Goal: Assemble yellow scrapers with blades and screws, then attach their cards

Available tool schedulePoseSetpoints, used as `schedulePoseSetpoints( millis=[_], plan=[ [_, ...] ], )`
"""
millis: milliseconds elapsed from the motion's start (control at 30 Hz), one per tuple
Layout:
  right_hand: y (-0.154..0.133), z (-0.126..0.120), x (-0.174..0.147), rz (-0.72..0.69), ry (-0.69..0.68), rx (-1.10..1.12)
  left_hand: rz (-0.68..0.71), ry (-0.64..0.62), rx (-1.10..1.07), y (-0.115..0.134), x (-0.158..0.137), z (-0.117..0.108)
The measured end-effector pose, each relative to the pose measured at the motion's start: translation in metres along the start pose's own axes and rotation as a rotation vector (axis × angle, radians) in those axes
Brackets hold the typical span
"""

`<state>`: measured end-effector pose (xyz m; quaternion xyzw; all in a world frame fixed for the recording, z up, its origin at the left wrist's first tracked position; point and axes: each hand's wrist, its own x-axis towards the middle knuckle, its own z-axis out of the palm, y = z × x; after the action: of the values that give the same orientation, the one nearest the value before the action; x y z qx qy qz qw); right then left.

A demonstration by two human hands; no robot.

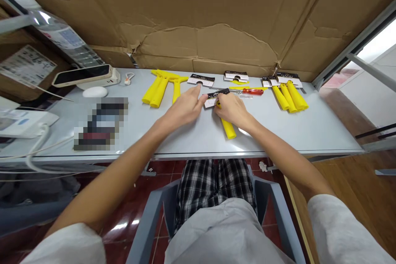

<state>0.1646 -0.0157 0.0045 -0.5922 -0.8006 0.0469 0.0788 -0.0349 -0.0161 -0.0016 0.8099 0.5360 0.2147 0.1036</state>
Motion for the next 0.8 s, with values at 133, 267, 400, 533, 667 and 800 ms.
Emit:
schedulePoseSetpoints(
  millis=[133,267,400,533,667,800],
  plan=[
    [0.003,0.000,-0.001,-0.036,0.050,0.080,-0.073,-0.003,-0.221,-0.010,0.045,-0.007],
    [0.011,-0.002,-0.006,-0.071,0.123,0.165,-0.155,-0.170,-0.625,-0.016,0.065,0.003],
    [0.023,0.000,-0.013,-0.085,0.157,0.219,-0.205,-0.212,-0.854,-0.018,0.067,0.010],
    [0.031,0.004,-0.020,-0.088,0.131,0.367,-0.243,-0.092,-0.768,-0.011,0.060,0.010],
    [0.034,0.003,-0.022,-0.124,0.135,0.430,-0.235,-0.044,-0.745,-0.001,0.053,0.010],
    [0.049,-0.008,-0.025,-0.106,0.118,0.343,-0.250,0.066,-0.725,0.000,0.051,0.011]
  ],
)
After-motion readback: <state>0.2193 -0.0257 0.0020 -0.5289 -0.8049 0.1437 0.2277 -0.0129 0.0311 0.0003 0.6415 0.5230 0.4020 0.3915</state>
